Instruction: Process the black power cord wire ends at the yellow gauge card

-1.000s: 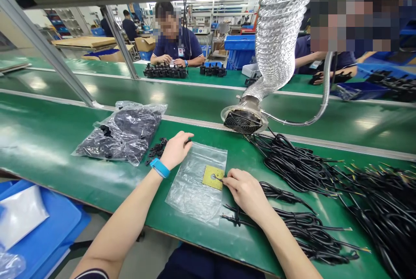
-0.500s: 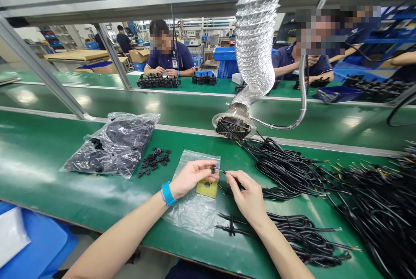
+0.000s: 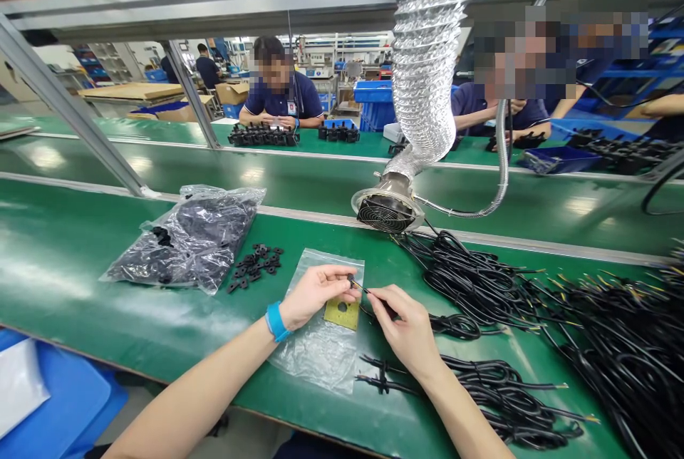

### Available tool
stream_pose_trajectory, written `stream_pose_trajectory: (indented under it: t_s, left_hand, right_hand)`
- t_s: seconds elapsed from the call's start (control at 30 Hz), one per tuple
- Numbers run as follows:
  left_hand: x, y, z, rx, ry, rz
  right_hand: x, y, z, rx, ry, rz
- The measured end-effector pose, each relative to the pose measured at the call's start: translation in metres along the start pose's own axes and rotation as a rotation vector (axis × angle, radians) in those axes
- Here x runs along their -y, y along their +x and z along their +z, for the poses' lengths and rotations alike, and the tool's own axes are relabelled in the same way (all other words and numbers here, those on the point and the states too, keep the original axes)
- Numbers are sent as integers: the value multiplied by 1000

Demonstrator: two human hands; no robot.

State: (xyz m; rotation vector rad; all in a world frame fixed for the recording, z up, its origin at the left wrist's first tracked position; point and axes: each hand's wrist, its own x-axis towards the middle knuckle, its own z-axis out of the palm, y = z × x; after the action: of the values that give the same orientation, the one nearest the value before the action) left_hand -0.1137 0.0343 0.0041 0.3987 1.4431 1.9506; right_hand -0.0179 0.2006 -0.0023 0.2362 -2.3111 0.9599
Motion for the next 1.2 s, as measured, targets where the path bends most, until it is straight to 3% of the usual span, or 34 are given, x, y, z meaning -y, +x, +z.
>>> stream_pose_trajectory:
  t_s: [0.23, 0.43, 0.7, 0.93, 1.07, 1.2]
  left_hand:
    - [4, 1, -2, -25, 102, 76]
    - [3, -2, 2, 56, 389, 151]
    - [2, -3, 2, 127, 306, 164]
    - [10, -9, 5, -27, 828, 496]
    - [15, -16, 6, 8, 1072, 770]
    - [20, -20, 7, 62, 1209, 919]
  right_hand:
    - [-2, -1, -1, 22, -35, -70]
    - [-5, -1, 2, 4, -70, -98]
    - [-5, -3, 5, 10, -155, -92]
    - [-2, -5, 8, 79, -235, -64]
    - [-1, -6, 7, 129, -184, -1]
    - [0, -8, 6, 186, -86, 82]
